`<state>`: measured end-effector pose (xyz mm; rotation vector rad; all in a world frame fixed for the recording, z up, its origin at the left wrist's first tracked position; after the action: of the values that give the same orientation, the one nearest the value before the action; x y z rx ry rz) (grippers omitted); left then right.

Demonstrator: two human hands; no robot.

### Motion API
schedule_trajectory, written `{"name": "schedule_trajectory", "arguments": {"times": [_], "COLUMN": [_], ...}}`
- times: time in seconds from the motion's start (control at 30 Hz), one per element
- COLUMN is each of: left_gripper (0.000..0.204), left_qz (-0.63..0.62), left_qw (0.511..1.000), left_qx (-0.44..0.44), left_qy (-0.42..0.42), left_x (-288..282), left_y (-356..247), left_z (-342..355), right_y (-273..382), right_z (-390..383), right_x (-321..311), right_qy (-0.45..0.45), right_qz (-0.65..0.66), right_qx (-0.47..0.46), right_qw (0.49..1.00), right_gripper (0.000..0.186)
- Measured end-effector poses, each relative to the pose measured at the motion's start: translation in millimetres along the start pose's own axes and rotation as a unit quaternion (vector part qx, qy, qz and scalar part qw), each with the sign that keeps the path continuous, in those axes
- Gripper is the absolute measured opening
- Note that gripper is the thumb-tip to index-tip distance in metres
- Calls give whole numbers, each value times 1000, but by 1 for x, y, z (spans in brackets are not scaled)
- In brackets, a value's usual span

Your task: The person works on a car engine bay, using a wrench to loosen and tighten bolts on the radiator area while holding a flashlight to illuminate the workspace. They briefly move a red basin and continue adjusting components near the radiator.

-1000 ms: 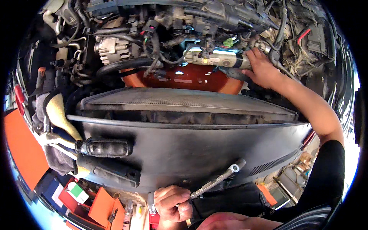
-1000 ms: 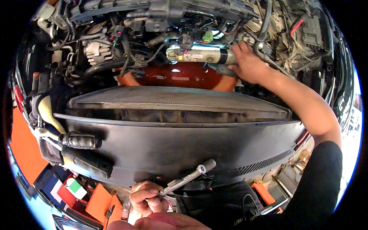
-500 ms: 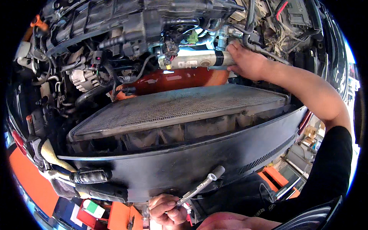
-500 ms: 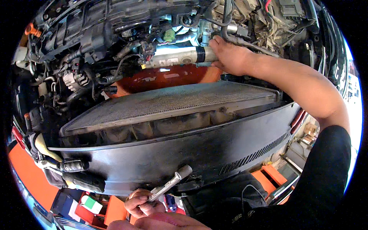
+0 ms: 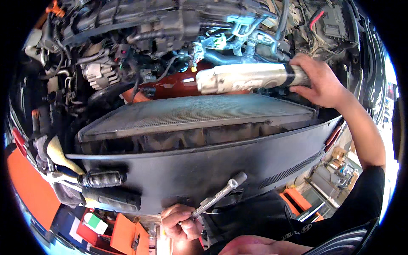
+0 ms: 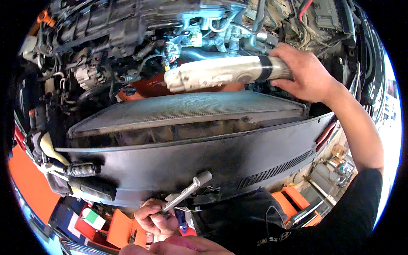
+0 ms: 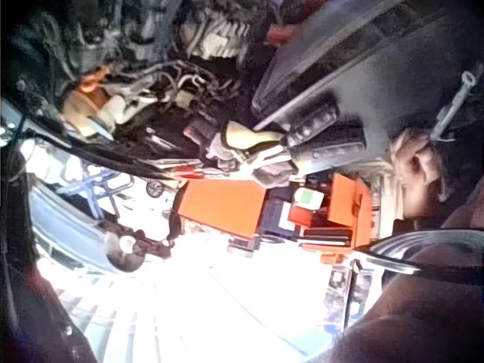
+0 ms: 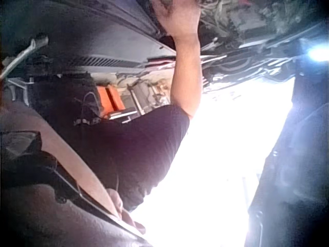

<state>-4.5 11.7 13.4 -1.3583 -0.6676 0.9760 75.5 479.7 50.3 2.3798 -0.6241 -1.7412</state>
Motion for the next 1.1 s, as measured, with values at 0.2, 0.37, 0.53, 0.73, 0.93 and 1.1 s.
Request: {"name": "schedule_trajectory", "arguments": {"times": [0.2,0.37,0.53,0.73,0.93,1.1], "left_gripper": [25,23,22,38,35,36], "left_qz": [-38,-79,-61,-59,-31,-13], "left_qw": [998,995,997,997,999,999], "left_qx": [-1,-2,4,-24,4,24], "left_qy": [49,57,51,35,-12,-33], "left_x": [-1,-2,-5,-2,0,1], "left_y": [0,7,7,4,5,4], "left_z": [9,4,0,-3,-6,-5], "right_y": [36,75,123,121,128,127], "right_z": [-2,1,31,80,102,108], "right_x": [-17,-27,-29,7,35,41], "right_qy": [-46,2,-20,-77,-64,-85], "right_qz": [21,137,57,-45,-47,-18], "right_qx": [116,174,70,5,48,41], "right_qw": [992,975,996,996,996,995], "right_gripper": [56,54,51,40,52,61]}}
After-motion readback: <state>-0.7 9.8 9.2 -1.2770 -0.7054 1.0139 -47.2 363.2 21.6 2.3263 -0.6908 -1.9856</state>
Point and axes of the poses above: each hand's wrist, its own z-axis towards the middle knuckle, its own x-axis out of the palm, y = z × x, the point moved 3 cm from there along z, towards the middle knuckle, and after that the axes turned 1 degree about x, right-handed, at the moved point
